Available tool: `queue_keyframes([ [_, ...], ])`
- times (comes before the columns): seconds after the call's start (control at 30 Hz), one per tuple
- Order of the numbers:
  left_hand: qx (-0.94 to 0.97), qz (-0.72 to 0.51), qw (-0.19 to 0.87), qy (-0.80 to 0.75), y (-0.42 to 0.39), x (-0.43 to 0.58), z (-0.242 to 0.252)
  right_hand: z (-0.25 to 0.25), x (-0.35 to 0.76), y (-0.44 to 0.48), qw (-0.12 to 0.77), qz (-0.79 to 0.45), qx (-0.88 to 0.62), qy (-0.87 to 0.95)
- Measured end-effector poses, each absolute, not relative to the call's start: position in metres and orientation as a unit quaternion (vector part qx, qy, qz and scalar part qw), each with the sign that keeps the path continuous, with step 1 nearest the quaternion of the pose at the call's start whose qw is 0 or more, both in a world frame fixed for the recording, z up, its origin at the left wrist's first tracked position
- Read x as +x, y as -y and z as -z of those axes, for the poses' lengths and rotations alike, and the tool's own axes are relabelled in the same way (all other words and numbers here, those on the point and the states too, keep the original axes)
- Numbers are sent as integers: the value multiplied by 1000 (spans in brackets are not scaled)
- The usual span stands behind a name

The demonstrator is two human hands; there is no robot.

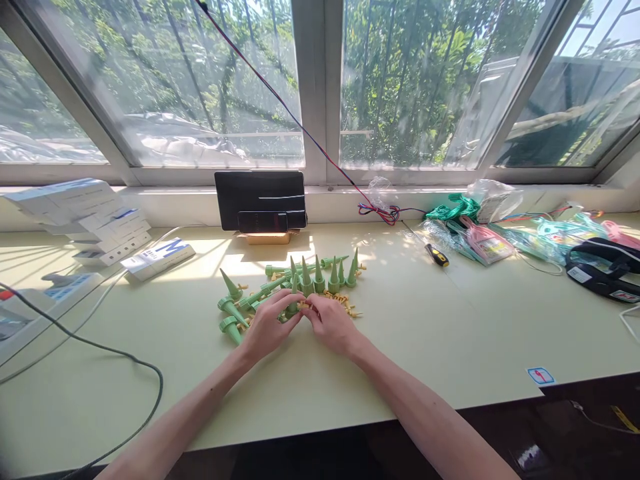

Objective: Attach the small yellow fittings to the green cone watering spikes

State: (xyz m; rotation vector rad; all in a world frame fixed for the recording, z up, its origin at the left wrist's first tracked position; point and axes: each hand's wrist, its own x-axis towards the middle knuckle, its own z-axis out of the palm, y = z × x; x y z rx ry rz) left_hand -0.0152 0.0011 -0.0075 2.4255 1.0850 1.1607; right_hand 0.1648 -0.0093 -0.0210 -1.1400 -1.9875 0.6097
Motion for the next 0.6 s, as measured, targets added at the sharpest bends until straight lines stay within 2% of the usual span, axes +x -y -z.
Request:
queue_keyframes([
  [0.6,834,-394,137,-362,-4,-17,11,23,165,9,369,-196,-435,798],
])
